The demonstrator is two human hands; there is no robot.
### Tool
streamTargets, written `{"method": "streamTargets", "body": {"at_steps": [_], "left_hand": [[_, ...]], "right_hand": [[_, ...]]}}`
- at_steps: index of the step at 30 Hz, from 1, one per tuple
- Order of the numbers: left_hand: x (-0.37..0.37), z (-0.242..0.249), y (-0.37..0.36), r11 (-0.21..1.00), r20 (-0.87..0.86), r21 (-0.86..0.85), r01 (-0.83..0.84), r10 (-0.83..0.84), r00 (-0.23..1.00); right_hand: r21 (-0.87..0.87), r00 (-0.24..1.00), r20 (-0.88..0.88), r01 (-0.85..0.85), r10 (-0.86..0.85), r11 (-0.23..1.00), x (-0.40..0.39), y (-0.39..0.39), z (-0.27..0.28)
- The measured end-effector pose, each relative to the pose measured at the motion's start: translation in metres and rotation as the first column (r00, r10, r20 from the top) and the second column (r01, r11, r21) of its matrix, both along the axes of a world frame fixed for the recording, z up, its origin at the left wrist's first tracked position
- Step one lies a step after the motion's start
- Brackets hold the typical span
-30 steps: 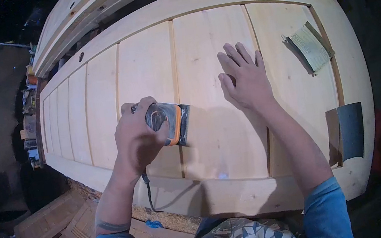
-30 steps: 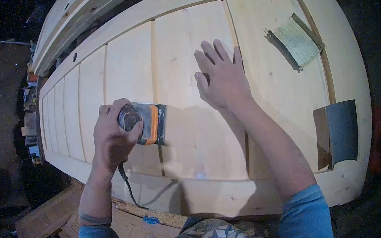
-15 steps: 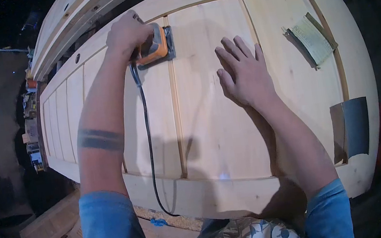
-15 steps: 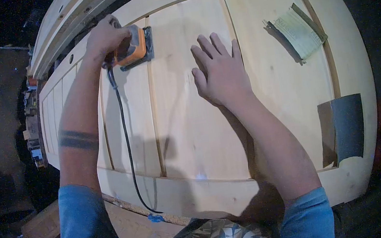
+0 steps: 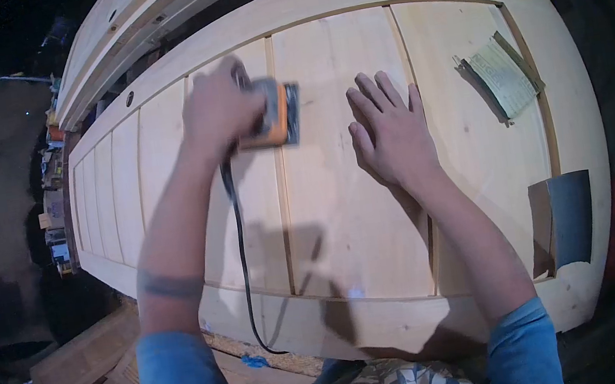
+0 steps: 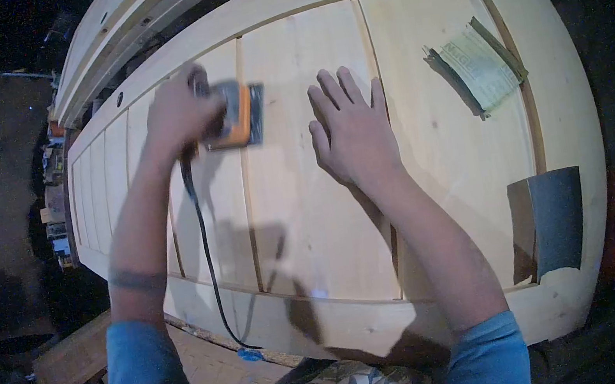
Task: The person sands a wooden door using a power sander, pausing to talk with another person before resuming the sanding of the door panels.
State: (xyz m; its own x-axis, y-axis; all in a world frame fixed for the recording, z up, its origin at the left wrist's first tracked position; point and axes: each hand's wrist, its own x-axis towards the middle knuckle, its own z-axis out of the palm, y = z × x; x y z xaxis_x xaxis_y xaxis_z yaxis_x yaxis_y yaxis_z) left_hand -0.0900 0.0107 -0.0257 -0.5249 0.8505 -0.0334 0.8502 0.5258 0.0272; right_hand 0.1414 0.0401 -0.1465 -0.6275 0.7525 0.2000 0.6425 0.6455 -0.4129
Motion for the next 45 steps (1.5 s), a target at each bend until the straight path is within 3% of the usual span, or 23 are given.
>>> {"method": "streamTargets", "body": {"at_steps": [6, 9, 15, 18, 21, 24, 27, 31, 37, 40, 45], "left_hand": [[-0.058, -0.002, 0.088, 0.999, 0.007, -0.011, -0.043, 0.044, 0.999], [-0.041, -0.001, 0.054, 1.0, 0.041, 0.005, 0.029, -0.03, 0.999], [0.062, 0.01, -0.094, 0.999, 0.057, -0.036, -0.024, 0.026, 0.998], [0.113, 0.02, -0.157, 0.996, 0.086, -0.064, -0.057, 0.062, 0.994], [0.131, 0.021, -0.189, 0.992, 0.084, -0.075, -0.103, 0.109, 0.99], [0.132, 0.02, -0.2, 0.989, 0.079, -0.048, -0.138, 0.142, 0.987], [0.138, 0.022, -0.202, 0.985, 0.08, -0.052, -0.163, 0.167, 0.983], [0.166, 0.022, -0.191, 0.996, 0.106, -0.02, -0.083, 0.084, 0.991], [0.226, 0.024, -0.145, 1.0, 0.122, -0.025, 0.017, -0.014, 0.992], [0.236, 0.025, -0.134, 0.999, 0.132, -0.027, 0.039, -0.035, 0.991], [0.202, 0.024, -0.155, 0.999, 0.075, -0.039, -0.031, 0.034, 0.997]], "right_hand": [[0.045, 0.993, -0.091, 0.082, -0.077, 0.996, -0.003, 0.002, -0.01], [0.058, 0.99, -0.11, 0.096, -0.089, 0.994, -0.003, 0.002, -0.008], [0.143, 0.997, -0.051, 0.062, -0.055, 0.988, -0.006, 0.006, -0.018], [0.227, 0.999, 0.008, -0.034, 0.033, 0.973, -0.004, 0.0, -0.023], [0.202, 0.992, 0.076, -0.118, 0.104, 0.972, 0.004, -0.028, -0.02], [0.101, 0.919, 0.152, -0.38, 0.363, 0.92, 0.041, -0.068, -0.009], [0.016, 0.868, 0.131, -0.486, 0.48, 0.874, 0.1, -0.074, 0.0], [0.035, 0.95, 0.169, -0.27, 0.261, 0.962, 0.166, -0.079, 0.004], [0.004, 0.981, 0.174, 0.082, -0.081, 0.997, 0.22, -0.103, 0.004], [-0.004, 0.973, 0.19, 0.131, -0.128, 0.991, 0.214, -0.106, 0.003], [0.015, 0.985, 0.143, -0.095, 0.092, 0.995, 0.175, -0.095, 0.002]]}}
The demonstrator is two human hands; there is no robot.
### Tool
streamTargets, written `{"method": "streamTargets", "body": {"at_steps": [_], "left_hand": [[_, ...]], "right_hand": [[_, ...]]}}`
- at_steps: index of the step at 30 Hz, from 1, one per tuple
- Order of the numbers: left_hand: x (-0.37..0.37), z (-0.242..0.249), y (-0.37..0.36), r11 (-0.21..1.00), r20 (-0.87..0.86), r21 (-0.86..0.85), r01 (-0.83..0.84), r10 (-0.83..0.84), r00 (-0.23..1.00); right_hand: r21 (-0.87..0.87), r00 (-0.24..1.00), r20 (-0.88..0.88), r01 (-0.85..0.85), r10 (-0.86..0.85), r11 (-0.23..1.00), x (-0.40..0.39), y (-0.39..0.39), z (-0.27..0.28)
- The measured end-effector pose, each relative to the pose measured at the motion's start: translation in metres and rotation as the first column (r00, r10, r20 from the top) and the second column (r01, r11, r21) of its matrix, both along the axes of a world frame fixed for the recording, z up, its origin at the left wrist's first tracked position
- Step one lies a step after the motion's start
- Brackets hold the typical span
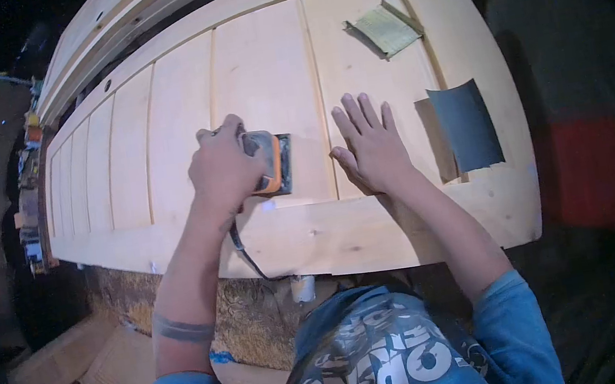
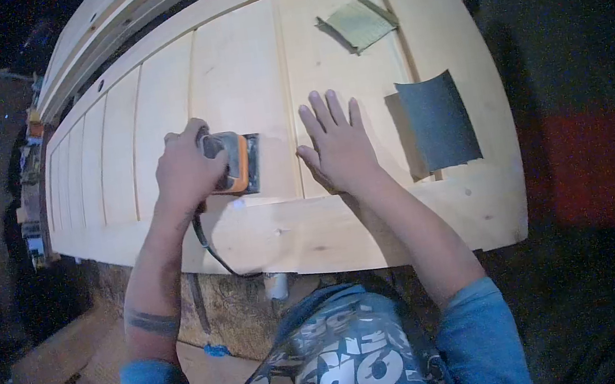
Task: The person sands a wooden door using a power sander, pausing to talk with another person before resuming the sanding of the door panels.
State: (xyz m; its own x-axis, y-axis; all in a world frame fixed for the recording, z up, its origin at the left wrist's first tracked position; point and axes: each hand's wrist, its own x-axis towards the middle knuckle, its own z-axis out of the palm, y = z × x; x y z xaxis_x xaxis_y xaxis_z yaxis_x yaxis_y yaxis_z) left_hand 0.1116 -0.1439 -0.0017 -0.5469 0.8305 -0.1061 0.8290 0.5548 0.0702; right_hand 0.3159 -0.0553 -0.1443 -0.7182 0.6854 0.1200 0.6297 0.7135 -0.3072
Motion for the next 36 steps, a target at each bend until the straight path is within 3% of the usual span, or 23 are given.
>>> {"method": "streamTargets", "body": {"at_steps": [4, 10, 14, 18, 23, 27, 32, 35, 36], "left_hand": [[-0.052, -0.002, -0.024, 0.998, 0.006, -0.014, -0.064, 0.064, 0.998], [-0.046, 0.001, -0.041, 0.996, 0.059, 0.08, -0.027, 0.023, 0.998], [-0.062, 0.017, -0.056, 0.986, 0.07, 0.162, -0.036, 0.025, 0.997], [-0.124, 0.028, -0.078, 0.987, -0.004, 0.148, -0.058, 0.059, 0.998], [-0.199, 0.004, -0.11, 0.991, -0.057, 0.057, -0.121, 0.124, 0.991], [-0.247, -0.02, -0.137, 0.979, -0.001, 0.187, -0.077, 0.078, 0.997], [-0.26, -0.02, -0.145, 0.978, -0.061, 0.111, -0.175, 0.182, 0.981], [-0.251, -0.019, -0.143, 0.982, -0.087, 0.103, -0.156, 0.165, 0.982], [-0.241, -0.019, -0.137, 0.986, -0.091, 0.099, -0.133, 0.142, 0.986]], "right_hand": [[-0.028, 0.984, 0.007, -0.178, 0.178, 0.984, -0.028, -0.002, 0.01], [-0.036, 0.945, -0.025, -0.327, 0.326, 0.944, -0.045, -0.003, 0.012], [-0.048, 0.961, -0.022, -0.276, 0.275, 0.96, -0.046, -0.002, 0.016], [-0.016, 0.981, 0.037, -0.187, 0.188, 0.982, -0.056, -0.003, 0.015], [0.013, 0.984, 0.047, -0.174, 0.174, 0.985, -0.071, -0.004, 0.011], [0.012, 0.885, -0.004, -0.465, 0.465, 0.885, -0.108, -0.017, 0.002], [-0.01, 0.733, -0.027, -0.681, 0.68, 0.733, -0.181, -0.055, 0.003], [0.019, 0.751, -0.015, -0.66, 0.66, 0.751, -0.204, -0.064, 0.006], [-0.001, 0.813, -0.029, -0.582, 0.582, 0.813, -0.208, -0.066, 0.006]]}}
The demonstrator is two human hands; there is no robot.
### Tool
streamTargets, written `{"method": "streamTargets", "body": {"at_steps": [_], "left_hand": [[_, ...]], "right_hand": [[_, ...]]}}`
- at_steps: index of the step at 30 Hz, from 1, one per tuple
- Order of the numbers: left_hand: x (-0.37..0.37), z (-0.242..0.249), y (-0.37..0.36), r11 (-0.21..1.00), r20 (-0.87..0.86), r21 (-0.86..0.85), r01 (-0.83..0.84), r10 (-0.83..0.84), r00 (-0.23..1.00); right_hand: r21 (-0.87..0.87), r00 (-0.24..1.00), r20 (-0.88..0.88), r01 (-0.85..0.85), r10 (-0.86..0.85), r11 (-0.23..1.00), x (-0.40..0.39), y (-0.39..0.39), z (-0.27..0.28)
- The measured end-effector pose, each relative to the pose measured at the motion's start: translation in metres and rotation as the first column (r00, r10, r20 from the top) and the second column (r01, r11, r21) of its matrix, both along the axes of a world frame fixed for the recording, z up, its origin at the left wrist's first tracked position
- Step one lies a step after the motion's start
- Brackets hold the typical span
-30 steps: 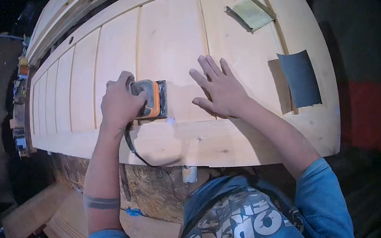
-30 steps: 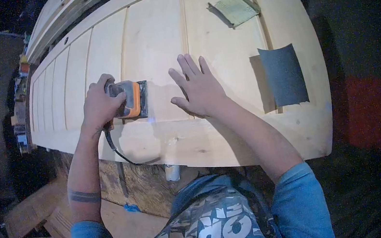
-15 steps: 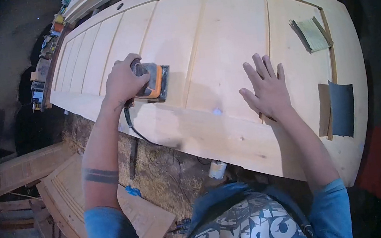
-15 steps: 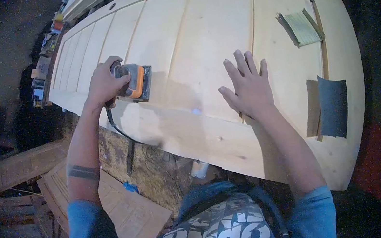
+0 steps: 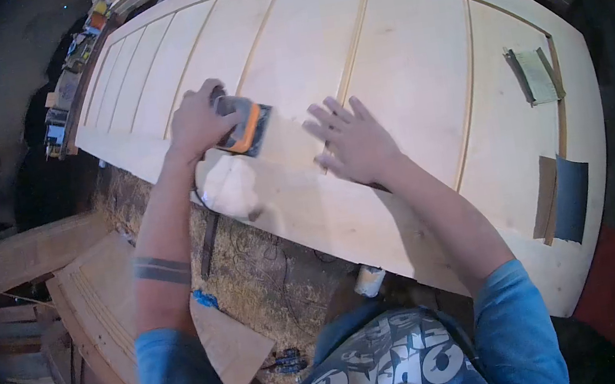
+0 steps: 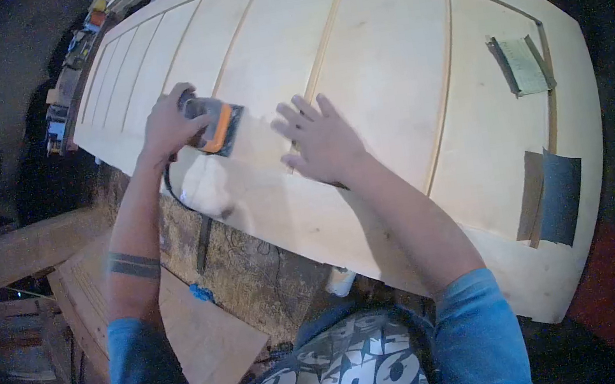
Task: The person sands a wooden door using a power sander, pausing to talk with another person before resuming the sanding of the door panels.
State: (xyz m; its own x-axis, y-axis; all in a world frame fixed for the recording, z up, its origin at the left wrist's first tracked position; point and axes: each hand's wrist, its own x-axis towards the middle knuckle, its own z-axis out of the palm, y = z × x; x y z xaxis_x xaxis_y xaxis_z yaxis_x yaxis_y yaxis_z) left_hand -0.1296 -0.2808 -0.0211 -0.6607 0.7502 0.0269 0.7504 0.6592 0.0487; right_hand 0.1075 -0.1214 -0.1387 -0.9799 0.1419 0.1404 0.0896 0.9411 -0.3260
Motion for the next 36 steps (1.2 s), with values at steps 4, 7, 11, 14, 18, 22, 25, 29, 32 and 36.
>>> {"method": "streamTargets", "body": {"at_steps": [4, 7, 11, 14, 18, 22, 25, 29, 32, 36], "left_hand": [[0.048, -0.001, 0.024, 1.0, 0.026, 0.018, -0.009, 0.009, 1.0], [0.072, 0.006, 0.033, 1.0, 0.04, -0.005, -0.013, 0.013, 0.999], [0.041, -0.003, 0.027, 0.998, 0.006, -0.007, -0.054, 0.055, 0.998], [0.007, -0.006, 0.012, 0.997, -0.004, 0.007, -0.083, 0.083, 0.997], [-0.046, -0.004, -0.013, 0.994, 0.007, -0.025, -0.105, 0.105, 0.994], [-0.091, -0.011, -0.026, 0.988, -0.037, -0.047, -0.146, 0.145, 0.989], [-0.108, -0.011, -0.009, 0.994, -0.046, -0.034, -0.108, 0.107, 0.993], [-0.124, -0.004, 0.055, 0.999, -0.004, -0.021, -0.05, 0.05, 0.999], [-0.158, -0.01, 0.112, 0.999, -0.038, -0.031, -0.016, 0.015, 0.999], [-0.211, -0.008, 0.193, 0.997, -0.023, -0.041, 0.064, -0.065, 0.998]], "right_hand": [[0.02, 0.94, -0.098, 0.331, -0.327, 0.943, -0.009, 0.015, -0.021], [0.062, 0.924, -0.103, 0.376, -0.369, 0.924, -0.007, 0.018, -0.017], [0.119, 0.93, -0.114, 0.362, -0.349, 0.925, -0.007, 0.016, -0.019], [0.15, 0.933, -0.037, 0.36, -0.358, 0.921, -0.009, 0.015, -0.015], [0.117, 0.927, -0.007, 0.374, -0.376, 0.92, -0.01, 0.016, -0.012], [0.145, 0.91, 0.084, 0.393, -0.407, 0.908, -0.018, 0.028, 0.004], [0.153, 0.901, 0.096, 0.407, -0.424, 0.901, -0.04, 0.047, 0.003], [0.127, 0.882, 0.053, 0.458, -0.467, 0.88, -0.087, 0.083, -0.007], [0.132, 0.85, 0.032, 0.519, -0.526, 0.845, -0.124, 0.108, -0.011], [0.157, 0.771, 0.012, 0.627, -0.636, 0.763, -0.163, 0.133, -0.016]]}}
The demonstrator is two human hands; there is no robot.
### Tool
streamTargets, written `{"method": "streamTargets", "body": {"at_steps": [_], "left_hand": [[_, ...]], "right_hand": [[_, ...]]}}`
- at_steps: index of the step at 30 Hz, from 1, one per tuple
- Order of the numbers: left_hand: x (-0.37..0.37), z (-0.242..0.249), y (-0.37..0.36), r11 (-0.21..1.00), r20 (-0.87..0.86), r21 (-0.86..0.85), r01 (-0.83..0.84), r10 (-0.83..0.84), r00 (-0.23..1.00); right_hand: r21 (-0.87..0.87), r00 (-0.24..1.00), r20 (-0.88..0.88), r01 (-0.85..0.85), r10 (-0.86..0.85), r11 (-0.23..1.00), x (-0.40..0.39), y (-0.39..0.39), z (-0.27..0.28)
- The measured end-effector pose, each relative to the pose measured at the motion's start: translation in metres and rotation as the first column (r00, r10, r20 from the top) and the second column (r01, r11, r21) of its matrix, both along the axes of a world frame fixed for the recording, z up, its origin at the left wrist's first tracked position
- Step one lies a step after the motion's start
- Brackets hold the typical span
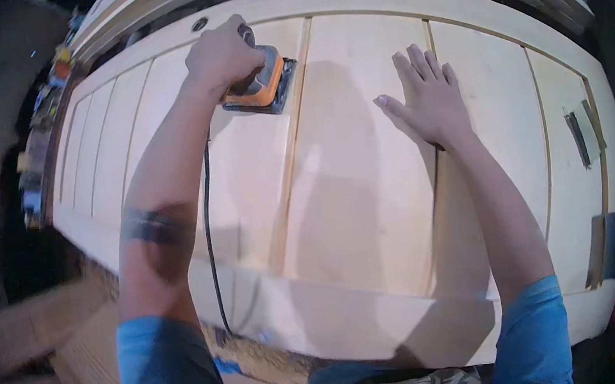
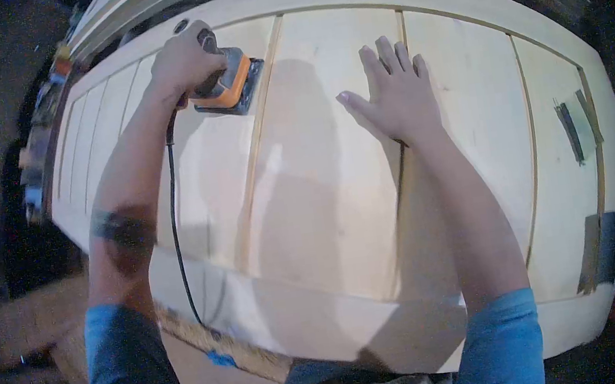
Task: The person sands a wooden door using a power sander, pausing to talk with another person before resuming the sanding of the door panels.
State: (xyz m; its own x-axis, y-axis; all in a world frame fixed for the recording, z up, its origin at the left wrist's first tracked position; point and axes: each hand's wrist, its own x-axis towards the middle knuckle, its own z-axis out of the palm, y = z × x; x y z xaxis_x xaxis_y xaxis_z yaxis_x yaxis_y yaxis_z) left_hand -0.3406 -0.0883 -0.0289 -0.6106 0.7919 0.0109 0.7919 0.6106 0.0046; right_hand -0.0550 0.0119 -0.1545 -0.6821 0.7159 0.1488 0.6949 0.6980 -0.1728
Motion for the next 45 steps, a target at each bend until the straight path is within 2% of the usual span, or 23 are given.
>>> {"method": "streamTargets", "body": {"at_steps": [4, 6, 19, 24, 27, 28, 34, 39, 40, 43, 45], "left_hand": [[-0.047, 0.0, 0.055, 0.996, 0.026, 0.047, 0.074, -0.075, 0.997], [-0.066, -0.002, 0.067, 0.999, 0.056, 0.02, 0.047, -0.048, 0.997], [-0.173, -0.009, 0.047, 0.999, 0.049, 0.007, -0.043, 0.043, 0.998], [-0.121, -0.003, 0.069, 0.999, 0.025, -0.01, 0.048, -0.048, 0.999], [-0.085, -0.001, 0.084, 1.0, 0.061, -0.001, 0.002, -0.001, 0.998], [-0.074, 0.001, 0.087, 0.997, 0.066, 0.009, 0.08, -0.08, 0.995], [-0.006, 0.006, 0.111, 0.997, 0.08, 0.014, 0.081, -0.081, 0.993], [-0.036, 0.009, 0.097, 0.999, 0.095, 0.006, 0.032, -0.033, 0.995], [-0.063, -0.004, 0.095, 0.998, 0.036, 0.043, 0.048, -0.049, 0.998], [-0.089, 0.001, 0.081, 0.999, 0.014, -0.038, -0.004, 0.004, 1.0], [-0.086, 0.002, 0.083, 0.999, 0.018, -0.033, -0.014, 0.015, 1.0]], "right_hand": [[-0.027, 0.995, 0.069, 0.075, -0.073, 0.997, -0.012, 0.002, 0.014], [-0.016, 0.995, 0.057, 0.083, -0.082, 0.996, -0.01, 0.005, 0.008], [-0.058, 0.995, 0.014, 0.098, -0.097, 0.994, -0.01, 0.0, 0.01], [-0.059, 0.996, 0.005, 0.087, -0.087, 0.994, -0.009, -0.001, 0.013], [-0.076, 0.997, 0.0, 0.082, -0.082, 0.994, -0.009, -0.002, 0.016], [-0.071, 0.997, 0.002, 0.075, -0.075, 0.995, -0.008, -0.001, 0.014], [-0.065, 0.998, -0.02, 0.062, -0.064, 0.996, -0.007, 0.0, 0.01], [-0.055, 0.998, 0.013, 0.058, -0.058, 0.997, -0.007, -0.001, 0.013], [-0.043, 0.999, 0.007, 0.051, -0.051, 0.998, -0.006, -0.001, 0.011], [-0.045, 0.998, 0.032, 0.051, -0.05, 0.998, -0.007, 0.001, 0.011], [-0.042, 0.998, 0.031, 0.053, -0.051, 0.998, -0.008, 0.002, 0.013]]}}
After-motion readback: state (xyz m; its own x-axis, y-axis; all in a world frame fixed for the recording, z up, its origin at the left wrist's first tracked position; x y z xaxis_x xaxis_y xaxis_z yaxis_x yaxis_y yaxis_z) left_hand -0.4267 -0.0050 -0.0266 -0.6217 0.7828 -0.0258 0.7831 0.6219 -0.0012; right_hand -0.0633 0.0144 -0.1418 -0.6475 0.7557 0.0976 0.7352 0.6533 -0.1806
